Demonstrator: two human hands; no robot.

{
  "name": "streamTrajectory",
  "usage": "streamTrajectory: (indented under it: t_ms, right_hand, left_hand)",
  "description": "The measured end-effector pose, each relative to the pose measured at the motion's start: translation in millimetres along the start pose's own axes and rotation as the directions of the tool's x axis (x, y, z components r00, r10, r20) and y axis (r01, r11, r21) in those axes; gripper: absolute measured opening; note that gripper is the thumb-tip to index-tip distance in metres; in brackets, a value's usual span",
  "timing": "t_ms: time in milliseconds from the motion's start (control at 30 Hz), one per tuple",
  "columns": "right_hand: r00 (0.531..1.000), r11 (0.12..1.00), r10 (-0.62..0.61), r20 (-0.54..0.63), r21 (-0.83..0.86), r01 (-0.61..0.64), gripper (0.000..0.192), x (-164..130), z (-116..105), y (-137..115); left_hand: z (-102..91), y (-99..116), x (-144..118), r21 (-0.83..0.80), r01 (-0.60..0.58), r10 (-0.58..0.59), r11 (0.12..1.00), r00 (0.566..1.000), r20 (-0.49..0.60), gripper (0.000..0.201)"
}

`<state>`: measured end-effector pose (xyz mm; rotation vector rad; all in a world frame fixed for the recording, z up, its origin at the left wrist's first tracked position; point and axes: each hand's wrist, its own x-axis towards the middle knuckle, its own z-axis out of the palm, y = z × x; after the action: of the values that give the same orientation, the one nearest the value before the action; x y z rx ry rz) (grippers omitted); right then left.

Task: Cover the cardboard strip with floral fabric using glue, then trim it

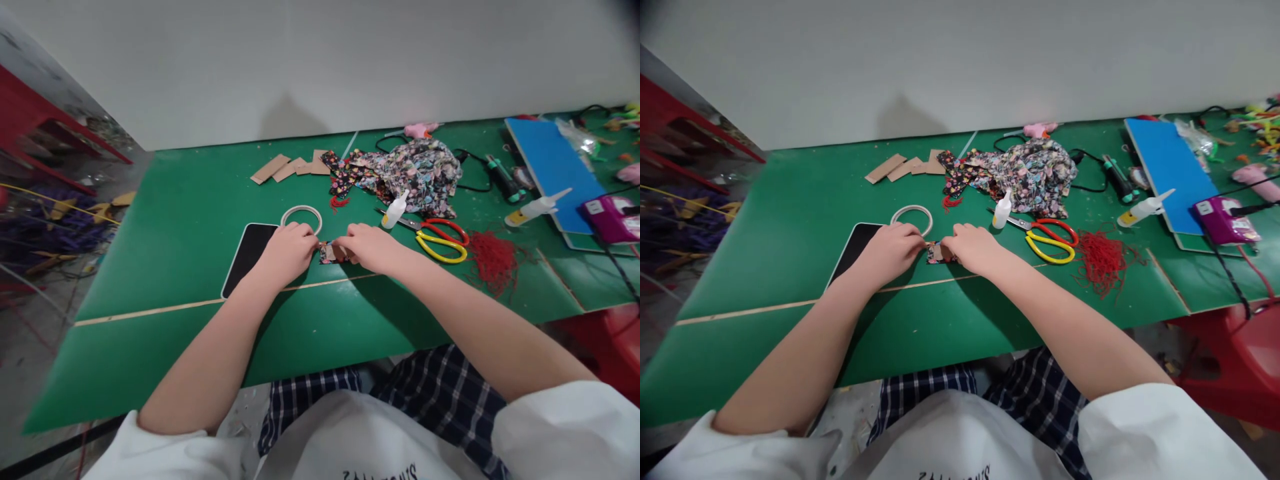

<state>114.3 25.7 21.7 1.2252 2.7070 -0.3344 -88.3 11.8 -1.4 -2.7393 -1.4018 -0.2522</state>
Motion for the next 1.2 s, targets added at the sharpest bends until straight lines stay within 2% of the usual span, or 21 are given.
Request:
streamTrajectory:
  t_ms: [100,167,367,633,900,1067,1200]
  right_hand:
    - [1.0,1.0,-0.008,-0.003,-0.006,0.008,0.021,-0.6,0.1,-0.5]
    - [1.0,1.0,-0.012,-0.004,-0.012,0.012,0.022,-0.7,0.4,-0.2]
    - [1.0,1.0,-0.017,-0.006,-0.012,0.017,0.022,-0.2,1.9,2.2]
    - [1.0,1.0,-0.012,0.001,-0.02,0.012,0.026,-0.1,2.1,2.6]
    - [1.0,0.999,-0.03,-0.004,-0.034,0.03,0.03,-0.3,3.7,3.1]
    - [0.999,0.999,-0.036,-0.029,-0.042,0.035,0.034,-2.6,4.7,2.3]
    - [0.998,0.999,-0.033,-0.054,-0.026,0.032,0.029,-2.7,6.6,4.2]
  left_hand:
    - [-1.6,4.1,-0.6,-0.048,0.046,-0.049,0.998,0.997,-0.051,0.023]
    - [2.9,8.2,1.3,-0.058,0.034,-0.038,0.998,0.997,-0.066,0.028]
    - [18.2,12.3,2.9,-0.062,-0.01,0.009,0.998,1.0,-0.023,0.032]
    - [14.0,16.9,-4.8,0.056,-0.025,0.026,0.998,0.999,-0.023,0.033]
    - [16.3,13.9,-4.3,-0.021,0.039,-0.04,0.999,0.999,-0.016,0.036]
    - [15.8,10.1,-5.1,-0.059,0.049,-0.057,0.997,0.989,-0.14,0.035]
    - [18.3,15.4,-3.4,-0.048,-0.004,-0.002,0.999,0.993,-0.122,0.031]
